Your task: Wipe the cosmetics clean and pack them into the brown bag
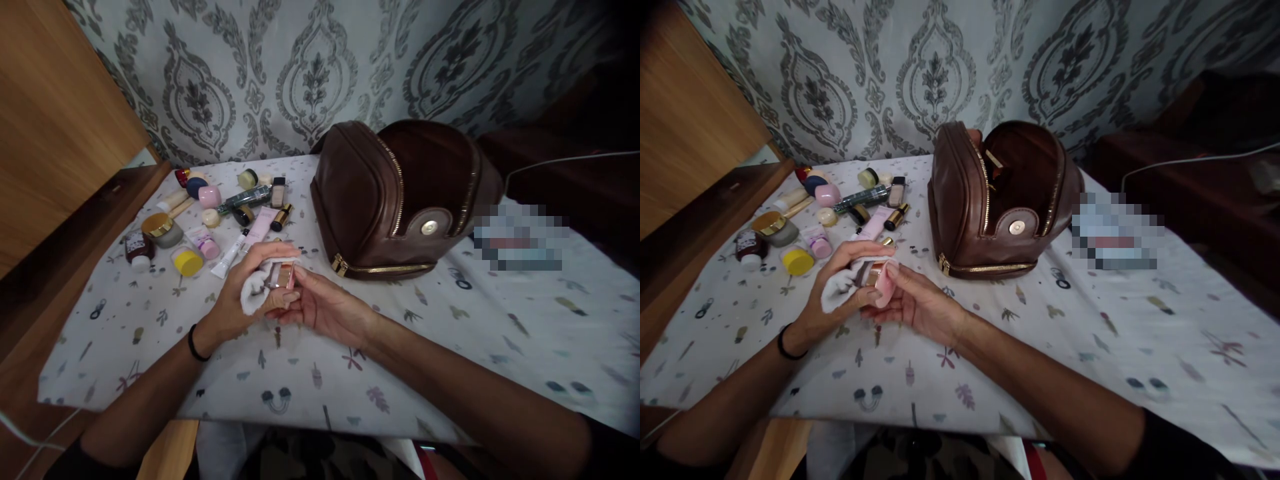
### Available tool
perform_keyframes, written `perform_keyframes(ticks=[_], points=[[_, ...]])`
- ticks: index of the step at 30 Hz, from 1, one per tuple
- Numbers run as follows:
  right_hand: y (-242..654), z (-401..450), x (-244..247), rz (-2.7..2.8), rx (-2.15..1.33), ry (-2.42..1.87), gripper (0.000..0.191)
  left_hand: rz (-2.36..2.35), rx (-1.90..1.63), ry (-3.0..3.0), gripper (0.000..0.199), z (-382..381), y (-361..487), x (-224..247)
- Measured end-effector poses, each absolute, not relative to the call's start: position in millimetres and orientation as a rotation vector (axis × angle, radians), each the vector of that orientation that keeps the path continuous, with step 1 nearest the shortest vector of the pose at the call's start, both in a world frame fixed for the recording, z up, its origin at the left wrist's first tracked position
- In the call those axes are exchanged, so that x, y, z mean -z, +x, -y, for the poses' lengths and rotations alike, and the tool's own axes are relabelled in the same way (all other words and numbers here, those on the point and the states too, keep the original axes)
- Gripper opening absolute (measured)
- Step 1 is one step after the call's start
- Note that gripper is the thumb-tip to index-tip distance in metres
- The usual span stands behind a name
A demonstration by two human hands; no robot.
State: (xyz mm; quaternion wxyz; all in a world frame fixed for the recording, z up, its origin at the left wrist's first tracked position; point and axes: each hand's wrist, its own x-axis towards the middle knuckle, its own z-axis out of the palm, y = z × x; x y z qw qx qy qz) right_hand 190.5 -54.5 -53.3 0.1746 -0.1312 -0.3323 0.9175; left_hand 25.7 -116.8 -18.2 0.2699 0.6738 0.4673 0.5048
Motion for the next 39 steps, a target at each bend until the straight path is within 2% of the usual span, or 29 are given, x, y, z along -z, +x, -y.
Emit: perform_keyframes(ticks=[6, 11, 18, 23, 26, 31, 39], points=[[191.2, 54.8, 49.8, 0.841, -2.629, -0.429, 0.036, -1.173, -1.237, 2.006, 0.079, 114.1, 22.0, 23.1], [191.2, 55.2, 49.7, 0.885, -2.654, -0.416, 0.040, -1.233, -1.221, 1.975, 0.069, 115.0, 22.6, 22.8], [190.8, 56.6, 51.0, 0.854, -2.558, -0.477, 0.034, -1.273, -1.237, 1.923, 0.058, 117.4, 25.6, 18.9], [190.7, 56.1, 52.4, 0.867, -2.564, -0.408, 0.038, -1.306, -1.257, 1.898, 0.048, 117.7, 25.6, 16.9], [191.1, 55.8, 52.8, 0.854, -2.563, -0.383, 0.040, -1.283, -1.219, 1.978, 0.051, 115.1, 24.4, 18.9], [190.0, 56.3, 51.3, 0.777, -2.529, -0.384, 0.036, -1.159, -1.150, 2.224, 0.070, 109.3, 23.0, 24.9], [189.1, 56.7, 49.6, 0.759, -2.511, -0.373, 0.035, -1.164, -1.224, 2.292, 0.062, 110.2, 24.6, 25.8]])
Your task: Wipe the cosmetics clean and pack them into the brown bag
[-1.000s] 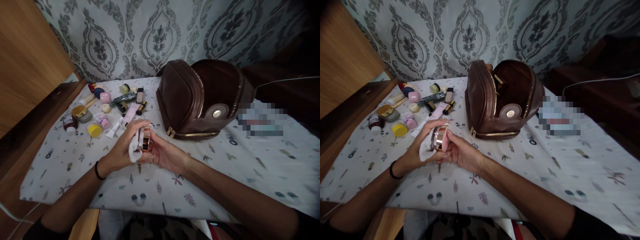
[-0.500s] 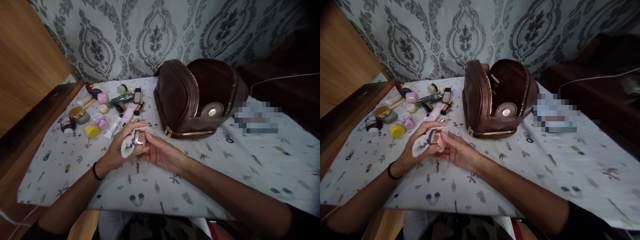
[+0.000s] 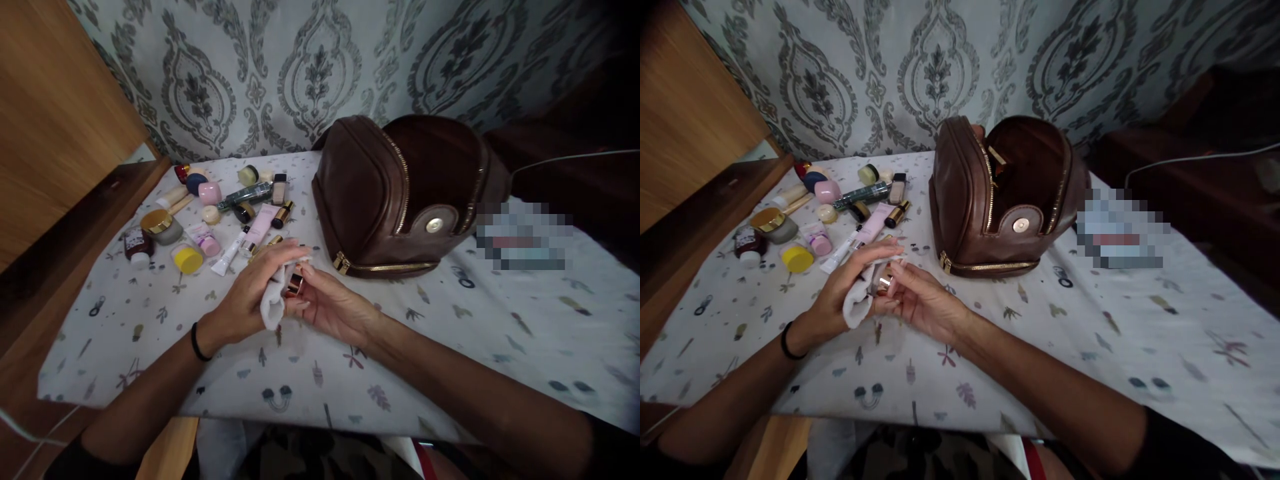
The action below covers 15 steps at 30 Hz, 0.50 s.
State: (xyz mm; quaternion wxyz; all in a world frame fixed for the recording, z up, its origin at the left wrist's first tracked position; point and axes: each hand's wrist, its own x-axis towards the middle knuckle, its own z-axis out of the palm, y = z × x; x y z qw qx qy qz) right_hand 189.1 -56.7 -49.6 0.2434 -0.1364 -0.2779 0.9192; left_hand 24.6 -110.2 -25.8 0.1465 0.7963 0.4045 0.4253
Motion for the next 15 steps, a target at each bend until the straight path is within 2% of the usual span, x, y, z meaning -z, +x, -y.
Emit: perform_keyframes(ticks=[9, 15], points=[[193.3, 55.9, 43.8, 0.681, -2.616, -0.340, 0.050, -1.193, -1.344, 2.291, 0.047, 112.9, 26.7, 18.9], [192.6, 53.0, 44.2, 0.598, -2.602, -0.380, 0.049, -1.070, -1.273, 2.367, 0.057, 112.5, 25.7, 16.2]])
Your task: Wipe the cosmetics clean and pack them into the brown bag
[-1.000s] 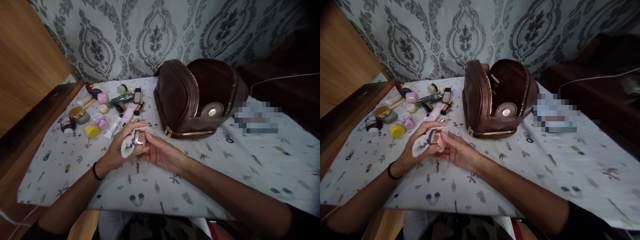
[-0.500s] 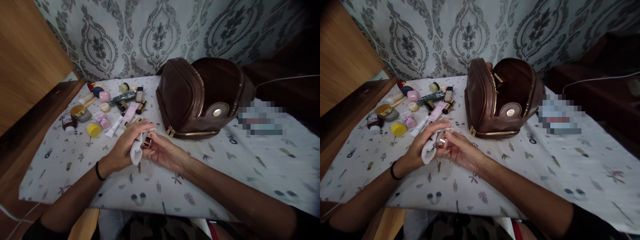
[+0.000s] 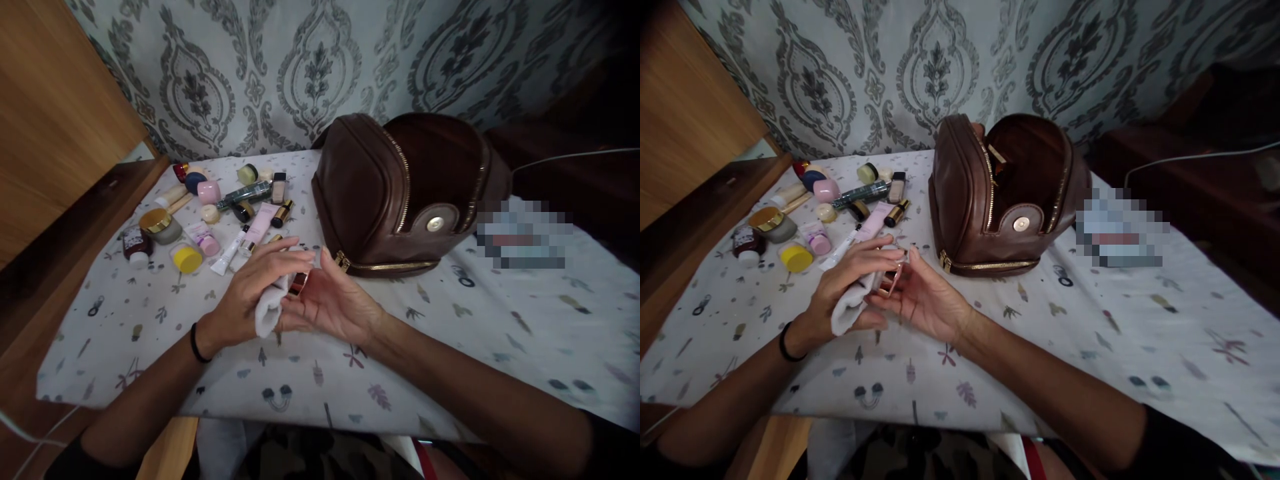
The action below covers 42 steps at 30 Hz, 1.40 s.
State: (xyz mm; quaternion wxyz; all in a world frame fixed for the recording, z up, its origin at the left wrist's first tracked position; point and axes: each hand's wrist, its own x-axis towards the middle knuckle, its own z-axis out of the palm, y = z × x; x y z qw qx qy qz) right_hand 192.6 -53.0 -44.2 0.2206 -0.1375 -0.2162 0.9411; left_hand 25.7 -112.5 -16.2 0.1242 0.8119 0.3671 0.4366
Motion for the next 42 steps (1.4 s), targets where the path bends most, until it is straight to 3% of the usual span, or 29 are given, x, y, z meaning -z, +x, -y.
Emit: perform_keyframes(ticks=[3, 8, 13, 20, 27, 35, 42], points=[[192, 50, 45, 0.583, -2.544, -0.372, 0.040, -1.034, -1.178, 2.341, 0.065, 114, 26, 16], [194, 46, 47, 0.578, -2.479, -0.342, 0.030, -1.078, -1.146, 2.248, 0.046, 117, 31, 18], [195, 46, 47, 0.548, -2.453, -0.377, 0.025, -1.302, -1.187, 2.313, 0.045, 116, 34, 23], [195, 50, 44, 0.652, -2.430, -0.389, 0.030, -1.337, -1.289, 2.397, 0.035, 117, 34, 24], [196, 57, 42, 0.932, -2.479, -0.300, 0.047, -1.378, -1.416, 2.359, 0.012, 118, 34, 21], [196, 64, 44, 1.167, -2.409, -0.276, 0.069, -1.438, -1.328, 2.080, 0.031, 116, 30, 24], [194, 58, 46, 0.991, -2.313, -0.371, 0.049, -1.216, -1.135, 2.181, 0.064, 114, 25, 31]])
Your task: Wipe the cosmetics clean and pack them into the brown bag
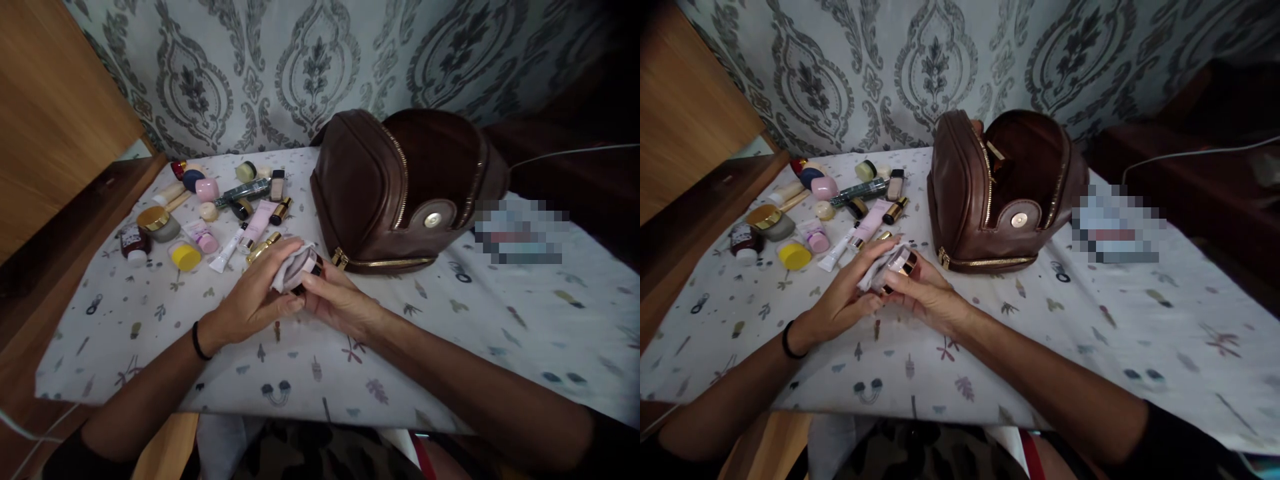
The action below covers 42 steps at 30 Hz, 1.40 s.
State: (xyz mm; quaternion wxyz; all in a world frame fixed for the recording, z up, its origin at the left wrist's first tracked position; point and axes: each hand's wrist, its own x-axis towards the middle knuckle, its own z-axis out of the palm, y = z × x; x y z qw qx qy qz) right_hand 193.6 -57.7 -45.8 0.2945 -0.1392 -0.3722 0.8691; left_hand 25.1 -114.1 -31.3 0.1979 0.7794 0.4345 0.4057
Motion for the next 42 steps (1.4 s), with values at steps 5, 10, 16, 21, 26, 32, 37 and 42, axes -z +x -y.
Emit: perform_keyframes(ticks=[5, 10, 16, 21, 26, 32, 37, 42], points=[[192, 58, 45, 0.962, -2.301, -0.386, 0.045, -1.248, -1.268, 2.272, 0.045, 113, 28, 30], [193, 56, 44, 0.874, -2.336, -0.387, 0.035, -1.327, -1.420, 2.324, 0.027, 115, 33, 24], [197, 49, 44, 0.741, -2.394, -0.474, 0.024, -1.337, -1.429, 2.330, 0.025, 114, 32, 23], [197, 48, 45, 0.790, -2.400, -0.457, 0.028, -1.311, -1.196, 2.414, 0.057, 111, 29, 29], [195, 51, 46, 0.889, -2.408, -0.392, 0.034, -1.297, -1.095, 2.453, 0.063, 110, 28, 32], [195, 51, 47, 0.801, -2.436, -0.395, 0.032, -1.319, -1.230, 2.461, 0.053, 111, 28, 34], [195, 48, 47, 0.726, -2.490, -0.437, 0.038, -1.395, -1.301, 2.419, 0.045, 112, 28, 31], [196, 46, 48, 0.713, -2.476, -0.451, 0.033, -1.470, -1.374, 2.395, 0.034, 113, 30, 30]])
